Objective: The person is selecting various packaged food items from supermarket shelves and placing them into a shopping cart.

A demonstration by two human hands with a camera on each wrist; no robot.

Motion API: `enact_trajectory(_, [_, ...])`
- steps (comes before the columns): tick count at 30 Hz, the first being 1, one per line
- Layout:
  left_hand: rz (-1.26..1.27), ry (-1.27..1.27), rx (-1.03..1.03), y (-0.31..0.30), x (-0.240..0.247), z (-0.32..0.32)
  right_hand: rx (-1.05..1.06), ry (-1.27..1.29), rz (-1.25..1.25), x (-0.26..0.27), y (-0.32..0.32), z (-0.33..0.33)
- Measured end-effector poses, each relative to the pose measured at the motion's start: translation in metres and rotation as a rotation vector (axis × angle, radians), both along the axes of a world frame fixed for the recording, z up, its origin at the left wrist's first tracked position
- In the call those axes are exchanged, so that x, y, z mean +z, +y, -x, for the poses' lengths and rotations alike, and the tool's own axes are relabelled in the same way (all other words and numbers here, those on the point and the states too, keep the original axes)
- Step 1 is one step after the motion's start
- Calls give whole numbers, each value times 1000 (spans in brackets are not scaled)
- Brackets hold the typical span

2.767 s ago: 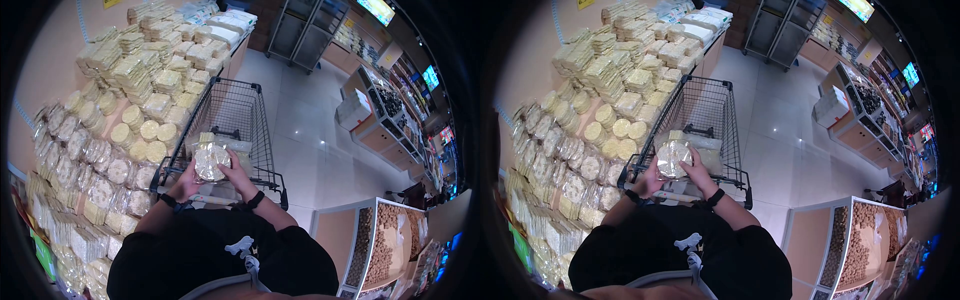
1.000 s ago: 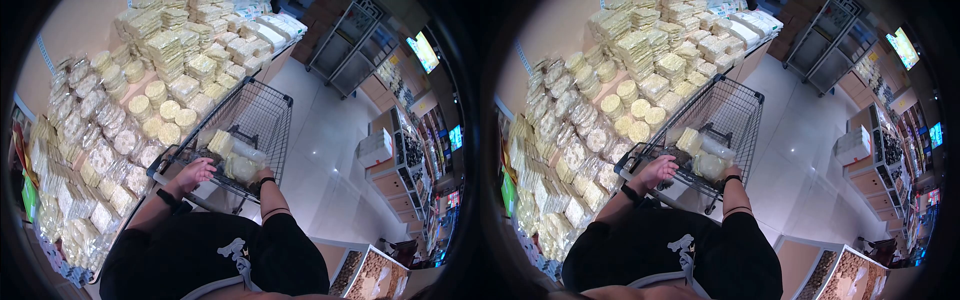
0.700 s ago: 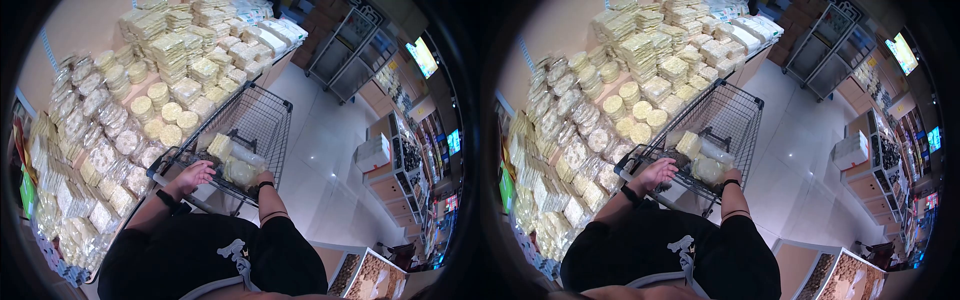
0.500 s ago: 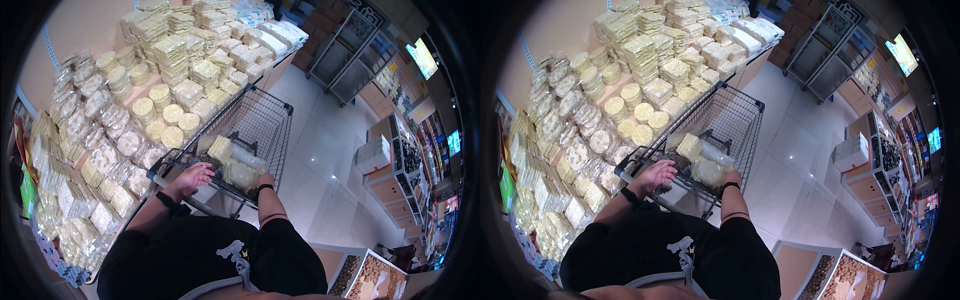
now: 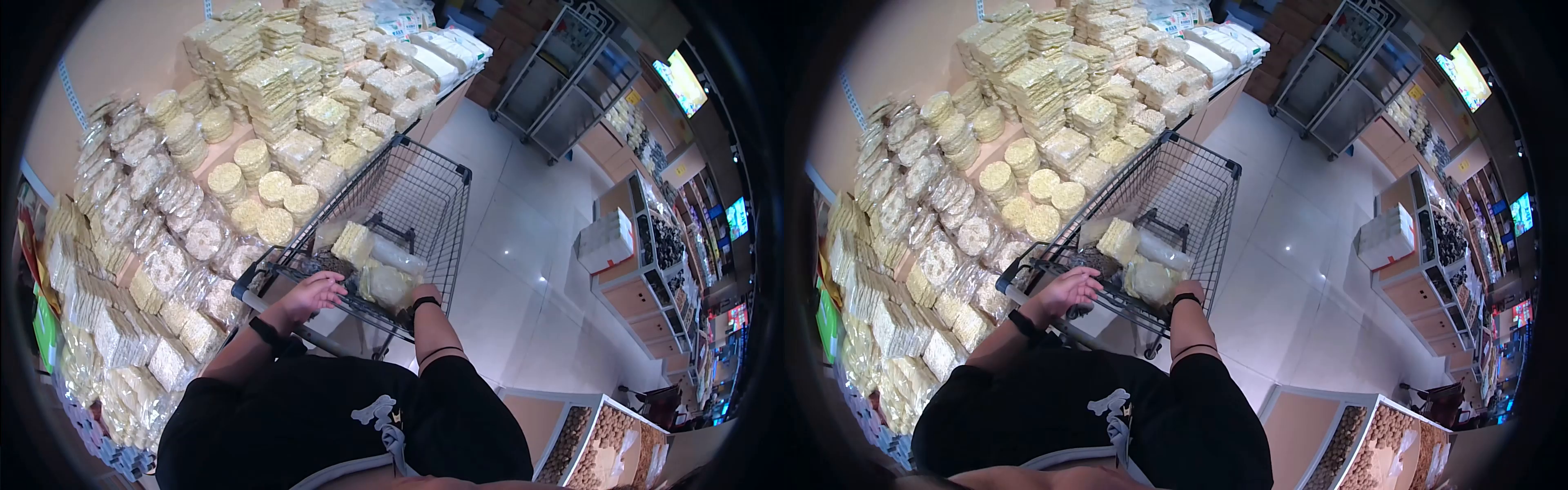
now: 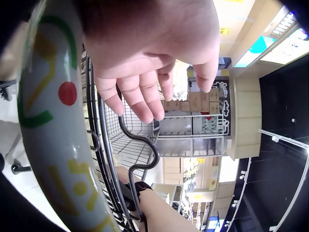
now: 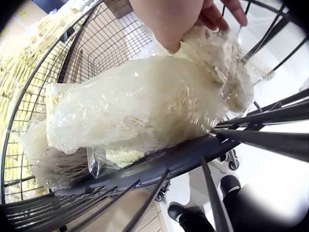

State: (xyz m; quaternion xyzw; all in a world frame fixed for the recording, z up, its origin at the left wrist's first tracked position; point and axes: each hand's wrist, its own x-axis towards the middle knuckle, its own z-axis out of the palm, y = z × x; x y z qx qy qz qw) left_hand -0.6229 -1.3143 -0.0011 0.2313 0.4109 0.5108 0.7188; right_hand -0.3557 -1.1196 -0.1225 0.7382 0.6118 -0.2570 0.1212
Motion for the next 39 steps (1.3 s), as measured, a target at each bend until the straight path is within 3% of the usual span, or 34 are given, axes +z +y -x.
enact_trajectory(5, [7, 31, -9, -1, 6, 0, -16, 26, 168, 0, -4, 0])
enact_trajectory(7, [3, 29, -13, -1, 4, -1, 13, 61, 240, 29, -13, 3])
enact_trajectory(17, [-10, 93, 6, 0, 4, -3, 342, -52, 104, -61, 48, -25])
enact_trajectory(20, [-22, 99, 11, 1, 6, -4, 349, -56, 8, 16, 37, -16])
enact_trajectory(23, [-7, 93, 24, 0, 9, -5, 289, 120, -49, 38, 49, -26])
enact_trajectory(25, [-13, 75, 65, 0, 9, -7, 241, 258, -62, 100, 26, -35])
enact_trajectory(26, [-28, 61, 86, 1, 6, -6, 189, 391, -67, 132, 12, -43])
enact_trajectory(31, [-126, 146, 265, -4, -6, -4, 281, 667, -266, 180, -32, -130])
enact_trajectory(32, [-201, 316, 329, -7, -2, -7, 275, 643, -258, 192, -46, -143])
enact_trajectory(33, [-208, 319, 323, -13, 7, -6, 273, 620, -251, 198, -62, -156])
enact_trajectory(35, [-329, 1028, 253, -33, 24, 4, 361, 634, -302, 193, -87, -181])
enact_trajectory(37, [-459, 1568, 333, -45, 36, 14, 367, 722, -158, 201, -117, -180])
enact_trajectory(39, [-393, 1671, 296, -57, 33, 26, 506, 793, -92, 192, -139, -171])
